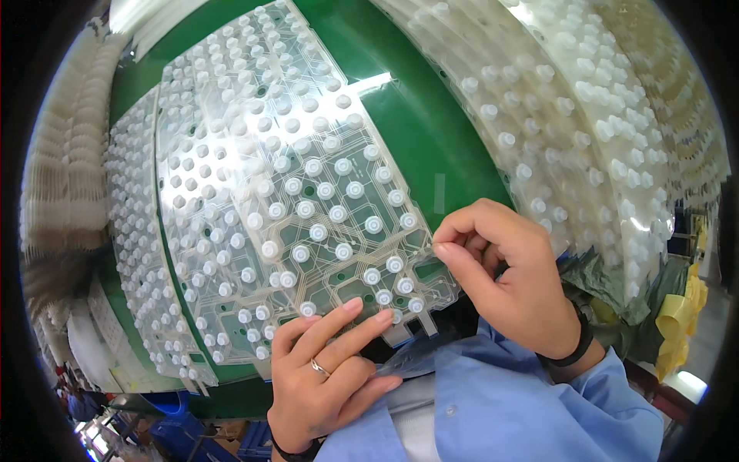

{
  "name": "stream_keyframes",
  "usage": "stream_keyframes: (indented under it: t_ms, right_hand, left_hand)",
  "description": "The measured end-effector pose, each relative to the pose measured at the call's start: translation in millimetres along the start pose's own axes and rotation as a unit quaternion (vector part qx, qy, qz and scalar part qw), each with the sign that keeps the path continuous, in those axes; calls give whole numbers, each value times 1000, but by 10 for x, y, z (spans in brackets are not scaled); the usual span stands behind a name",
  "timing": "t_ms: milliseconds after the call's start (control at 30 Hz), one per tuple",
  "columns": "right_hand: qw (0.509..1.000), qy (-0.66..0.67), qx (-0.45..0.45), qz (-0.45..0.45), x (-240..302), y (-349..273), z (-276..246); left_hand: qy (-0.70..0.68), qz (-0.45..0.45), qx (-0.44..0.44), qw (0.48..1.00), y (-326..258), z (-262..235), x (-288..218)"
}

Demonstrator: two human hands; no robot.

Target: Inspecting and placing individual key switches or spacers onto a flexible keyboard membrane sheet.

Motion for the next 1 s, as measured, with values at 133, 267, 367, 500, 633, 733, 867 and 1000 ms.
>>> stream_keyframes:
  t_ms: [133, 267, 367, 500, 633, 733, 867, 1000]
  right_hand:
    - [999, -29, 19, 14, -15, 36, 44]
    - [999, -37, 17, 29, -35, 48, 56]
    - [999, -34, 10, 20, -69, 37, 59]
    - [999, -37, 16, 17, -66, 49, 67]
    - [999, -38, 13, 25, -57, 45, 56]
    - [999, -38, 15, 27, -66, 43, 62]
    - [999, -44, 16, 11, -66, 45, 69]
    - [998, -53, 18, 10, -48, 57, 66]
  left_hand:
    - [2, 0, 6, 1000, -4, 6, 30]
    - [0, -4, 6, 1000, 7, -7, 33]
    - [-3, -10, 12, 1000, 19, -14, 36]
    - [-1, -11, 20, 1000, 22, -9, 45]
    - [4, 8, 24, 1000, -10, 18, 46]
    - [8, 10, 26, 1000, -11, 19, 46]
    - [12, 12, 28, 999, -9, 18, 47]
    - [13, 8, 30, 999, -6, 15, 50]
Point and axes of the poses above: each hand's wrist, its own y-axis towards the middle knuckle, its own z-axis out of the palm, x = y × z, the point moved 9 cm from there along y, towards the middle knuckle, and after that the axes turned 12 degrees about -z, right-handed, at the moved point
